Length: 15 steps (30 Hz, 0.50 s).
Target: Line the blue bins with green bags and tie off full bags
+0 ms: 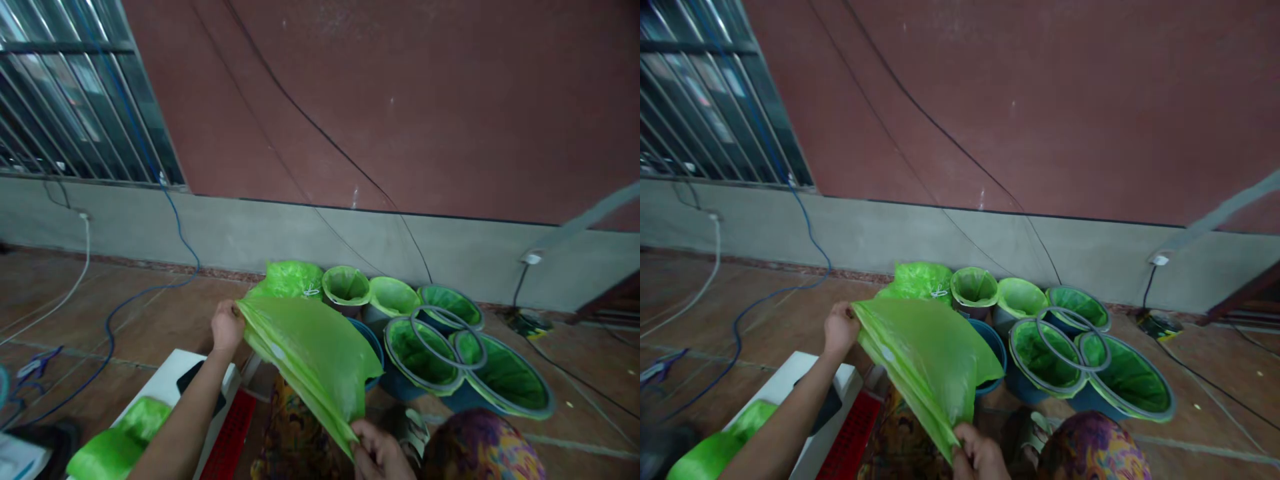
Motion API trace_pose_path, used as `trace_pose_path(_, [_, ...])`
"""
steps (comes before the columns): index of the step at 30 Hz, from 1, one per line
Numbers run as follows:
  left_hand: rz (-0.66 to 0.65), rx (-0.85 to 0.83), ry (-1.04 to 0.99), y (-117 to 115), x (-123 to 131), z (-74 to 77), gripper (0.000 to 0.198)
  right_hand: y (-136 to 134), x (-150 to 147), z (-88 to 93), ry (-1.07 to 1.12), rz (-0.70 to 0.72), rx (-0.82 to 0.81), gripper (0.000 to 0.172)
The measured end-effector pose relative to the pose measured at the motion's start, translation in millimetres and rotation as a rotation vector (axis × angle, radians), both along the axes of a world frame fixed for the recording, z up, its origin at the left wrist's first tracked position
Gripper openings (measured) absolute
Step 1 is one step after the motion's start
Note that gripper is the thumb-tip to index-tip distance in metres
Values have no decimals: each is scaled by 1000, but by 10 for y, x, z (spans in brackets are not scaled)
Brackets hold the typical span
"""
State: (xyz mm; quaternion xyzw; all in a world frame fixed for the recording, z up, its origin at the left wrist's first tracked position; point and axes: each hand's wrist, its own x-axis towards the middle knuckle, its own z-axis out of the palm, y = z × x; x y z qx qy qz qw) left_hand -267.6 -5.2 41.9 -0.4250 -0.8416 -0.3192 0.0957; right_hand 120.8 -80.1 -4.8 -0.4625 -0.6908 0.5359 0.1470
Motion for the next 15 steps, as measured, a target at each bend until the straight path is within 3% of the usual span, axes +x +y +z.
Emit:
trace_pose_path(3, [-25, 96, 3, -60, 63, -76, 11, 120, 163, -62, 60, -205, -39, 43])
trace_pose_path(6, [-9, 160, -20, -100, 112, -123, 28, 260, 323, -70, 114, -401, -45, 50])
trace_pose_path(9, [-28, 108, -34, -104, 148, -126, 30, 381, 442, -33, 176, -502, 11, 51])
trace_pose_path(12, [-37, -44, -39, -87, 173, -120, 26, 441, 512, 13, 180, -543, 61, 55])
trace_pose_path(15, [67, -166, -99, -64, 142, -146, 30, 395, 543, 51, 82, -456, 170, 58])
